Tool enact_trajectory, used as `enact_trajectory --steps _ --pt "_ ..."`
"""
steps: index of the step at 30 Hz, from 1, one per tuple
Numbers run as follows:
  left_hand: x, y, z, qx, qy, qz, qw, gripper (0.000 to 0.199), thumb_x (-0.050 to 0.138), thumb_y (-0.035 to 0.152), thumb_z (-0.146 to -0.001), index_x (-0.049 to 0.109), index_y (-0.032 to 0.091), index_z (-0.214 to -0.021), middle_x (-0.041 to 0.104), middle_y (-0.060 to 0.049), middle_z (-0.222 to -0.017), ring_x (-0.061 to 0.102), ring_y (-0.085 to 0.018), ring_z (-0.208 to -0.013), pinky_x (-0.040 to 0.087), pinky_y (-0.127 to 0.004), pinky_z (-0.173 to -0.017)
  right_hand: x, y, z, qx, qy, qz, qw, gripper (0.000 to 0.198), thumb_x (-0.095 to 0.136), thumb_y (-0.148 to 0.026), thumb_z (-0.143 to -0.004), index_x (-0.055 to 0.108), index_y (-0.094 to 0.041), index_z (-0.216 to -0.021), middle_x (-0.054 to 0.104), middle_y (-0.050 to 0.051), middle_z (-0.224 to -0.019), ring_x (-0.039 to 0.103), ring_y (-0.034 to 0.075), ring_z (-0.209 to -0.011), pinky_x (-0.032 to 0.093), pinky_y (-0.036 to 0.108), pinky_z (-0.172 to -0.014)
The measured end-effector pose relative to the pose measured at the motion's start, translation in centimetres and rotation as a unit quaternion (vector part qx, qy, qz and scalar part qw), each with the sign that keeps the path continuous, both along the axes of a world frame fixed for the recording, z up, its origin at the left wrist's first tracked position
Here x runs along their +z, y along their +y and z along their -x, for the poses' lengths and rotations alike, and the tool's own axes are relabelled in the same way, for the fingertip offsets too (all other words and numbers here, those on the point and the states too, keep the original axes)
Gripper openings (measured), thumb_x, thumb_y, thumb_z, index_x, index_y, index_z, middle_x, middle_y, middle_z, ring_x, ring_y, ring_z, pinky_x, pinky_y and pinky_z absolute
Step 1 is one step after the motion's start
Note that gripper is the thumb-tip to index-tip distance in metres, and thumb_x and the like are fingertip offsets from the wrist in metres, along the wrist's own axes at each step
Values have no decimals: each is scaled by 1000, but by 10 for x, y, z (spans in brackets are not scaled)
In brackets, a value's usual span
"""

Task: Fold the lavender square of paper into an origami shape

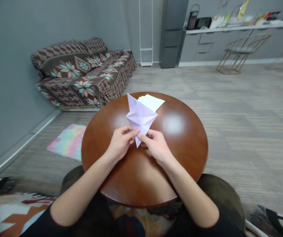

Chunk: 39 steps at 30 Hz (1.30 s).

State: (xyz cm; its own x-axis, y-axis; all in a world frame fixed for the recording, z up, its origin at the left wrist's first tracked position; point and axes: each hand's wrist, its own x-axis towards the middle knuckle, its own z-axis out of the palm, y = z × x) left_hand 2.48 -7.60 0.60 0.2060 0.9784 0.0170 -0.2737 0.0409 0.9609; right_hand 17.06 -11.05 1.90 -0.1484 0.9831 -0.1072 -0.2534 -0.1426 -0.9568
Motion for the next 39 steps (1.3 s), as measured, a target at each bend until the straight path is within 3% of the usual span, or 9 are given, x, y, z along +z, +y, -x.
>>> enact_trajectory --steps 5,13,22,27,33,39 --pt "3 -2 -1 7 -4 19 1000 35 87 35 -69 59 15 -62 55 4 -50 43 -5 -42 30 -20 -45 0 1 -1 6 -50 -61 997 20 76 -35 -77 78 -16 -83 77 7 -82 67 20 -78 50 32 -75" --pt "-2 -1 -3 -7 13 11 1000 30 86 34 -69 65 14 -63 59 2 -50 47 -6 -43 35 -21 -46 0 0 -2 -56 33 -11 998 26 82 -36 -72 76 -17 -88 75 6 -76 68 23 -69 53 38 -73" --pt "-2 -4 -4 -22 34 -4 999 29 87 36 -69 72 12 -73 63 0 -55 52 -9 -46 42 -22 -48 0 2 -3 -96 -1 -61 993 19 77 -35 -78 76 -18 -85 75 4 -75 65 20 -66 51 34 -69" --pt "0 -6 -6 -19 28 -3 999 30 85 38 -73 69 12 -73 62 0 -53 52 -9 -44 41 -21 -46 2 1 -1 -95 -6 -55 994 20 76 -37 -78 74 -17 -80 70 2 -64 61 18 -60 49 34 -66" --pt "4 -4 -6 43 47 -31 997 36 84 40 -73 62 14 -61 63 -1 -49 53 -9 -40 43 -22 -44 2 0 -2 -40 3 -51 998 23 77 -40 -79 76 -17 -80 73 5 -74 65 20 -72 49 34 -73" --pt "6 -3 -5 75 57 -58 994 36 83 41 -74 62 15 -58 64 -1 -50 56 -11 -42 47 -24 -48 2 -2 -2 -19 -8 -29 999 26 80 -42 -76 76 -17 -74 72 5 -74 61 18 -69 50 32 -69"
